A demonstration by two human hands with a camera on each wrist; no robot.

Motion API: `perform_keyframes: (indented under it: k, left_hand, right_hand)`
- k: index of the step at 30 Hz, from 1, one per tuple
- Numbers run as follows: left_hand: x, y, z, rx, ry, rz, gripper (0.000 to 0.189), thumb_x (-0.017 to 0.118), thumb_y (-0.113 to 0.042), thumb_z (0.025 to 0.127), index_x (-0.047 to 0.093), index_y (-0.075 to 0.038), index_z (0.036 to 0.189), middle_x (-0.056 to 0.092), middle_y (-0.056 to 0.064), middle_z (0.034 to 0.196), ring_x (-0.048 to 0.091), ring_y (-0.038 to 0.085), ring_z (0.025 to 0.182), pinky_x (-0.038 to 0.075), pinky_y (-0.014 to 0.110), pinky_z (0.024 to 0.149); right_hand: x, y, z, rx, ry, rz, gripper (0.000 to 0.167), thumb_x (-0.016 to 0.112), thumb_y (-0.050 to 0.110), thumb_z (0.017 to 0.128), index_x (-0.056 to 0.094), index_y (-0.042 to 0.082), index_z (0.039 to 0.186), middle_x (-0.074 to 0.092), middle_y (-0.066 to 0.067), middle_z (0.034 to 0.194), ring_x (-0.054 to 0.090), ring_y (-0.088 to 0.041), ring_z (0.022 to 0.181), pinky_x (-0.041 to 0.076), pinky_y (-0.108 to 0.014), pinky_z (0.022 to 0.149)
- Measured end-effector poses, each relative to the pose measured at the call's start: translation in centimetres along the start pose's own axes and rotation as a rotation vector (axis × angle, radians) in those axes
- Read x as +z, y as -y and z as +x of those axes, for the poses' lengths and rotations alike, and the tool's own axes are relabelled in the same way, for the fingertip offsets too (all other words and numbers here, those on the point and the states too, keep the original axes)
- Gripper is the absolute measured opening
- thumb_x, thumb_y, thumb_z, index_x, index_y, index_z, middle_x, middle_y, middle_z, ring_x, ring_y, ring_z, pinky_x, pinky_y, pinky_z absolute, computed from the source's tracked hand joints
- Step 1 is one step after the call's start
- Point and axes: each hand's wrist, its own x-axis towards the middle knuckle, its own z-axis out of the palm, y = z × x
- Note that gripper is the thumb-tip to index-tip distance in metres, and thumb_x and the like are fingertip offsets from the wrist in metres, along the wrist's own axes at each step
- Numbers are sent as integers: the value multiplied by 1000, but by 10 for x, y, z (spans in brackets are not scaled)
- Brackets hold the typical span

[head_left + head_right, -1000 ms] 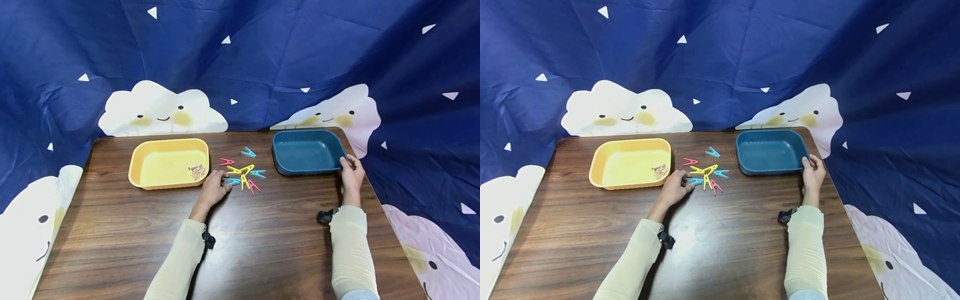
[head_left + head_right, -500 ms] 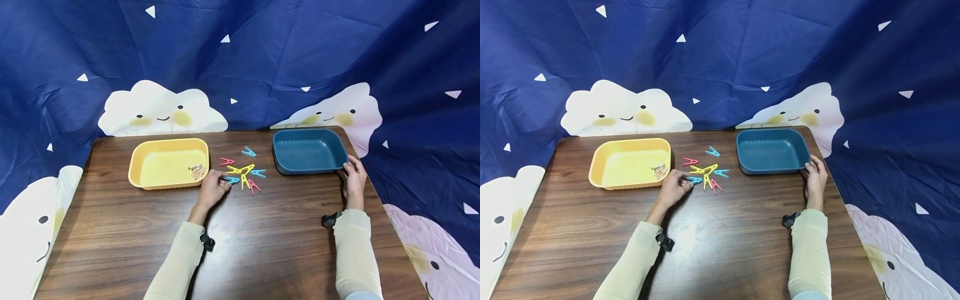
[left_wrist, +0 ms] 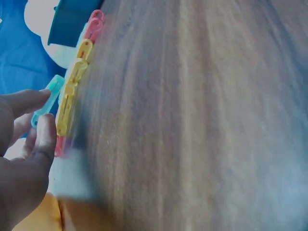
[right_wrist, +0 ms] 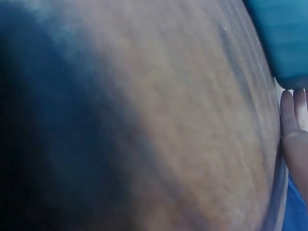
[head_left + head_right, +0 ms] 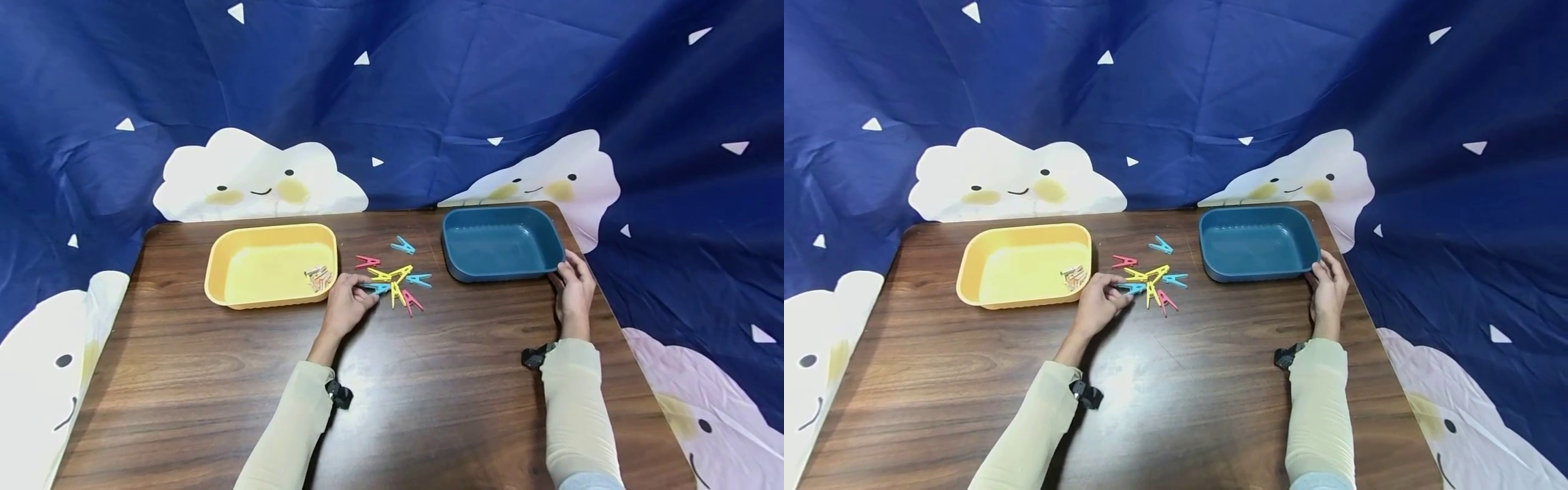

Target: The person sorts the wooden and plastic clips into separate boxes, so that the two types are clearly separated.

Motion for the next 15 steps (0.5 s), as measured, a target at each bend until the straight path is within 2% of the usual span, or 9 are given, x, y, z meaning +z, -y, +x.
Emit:
perform_keyframes:
  k: [3, 5, 11, 15]
  left_hand:
    - [0, -3, 1, -6, -4, -19, 34, 85, -4, 78, 72, 0, 110, 59, 15, 104, 63, 22, 84, 52, 31, 80]
    - [0, -5, 2, -15, -3, -43, 33, 85, -4, 78, 72, 0, 109, 59, 14, 103, 63, 21, 82, 52, 29, 78]
    - [1, -12, 2, -71, 27, -212, 33, 83, 2, 79, 69, 4, 109, 55, 17, 102, 62, 12, 71, 53, 22, 54]
    - [2, -15, 3, -116, 37, -308, 33, 82, 5, 80, 67, 5, 109, 53, 16, 102, 60, 8, 65, 51, 21, 48]
  right_hand:
    - [0, 0, -1, 1, 8, 14, 36, 52, -9, 99, 58, -3, 134, 58, -7, 113, 59, -14, 100, 55, -24, 81]
    - [0, 0, -2, -4, 12, 14, 36, 52, -8, 100, 58, -3, 135, 57, -7, 115, 60, -14, 100, 55, -24, 82]
    - [-2, 0, -2, -12, 22, 12, 36, 56, -6, 99, 60, -2, 135, 58, -7, 114, 62, -14, 99, 54, -24, 86]
    - [-3, 1, -3, -7, 23, 20, 37, 57, -6, 99, 60, -2, 135, 58, -7, 114, 62, -14, 99, 54, -25, 86]
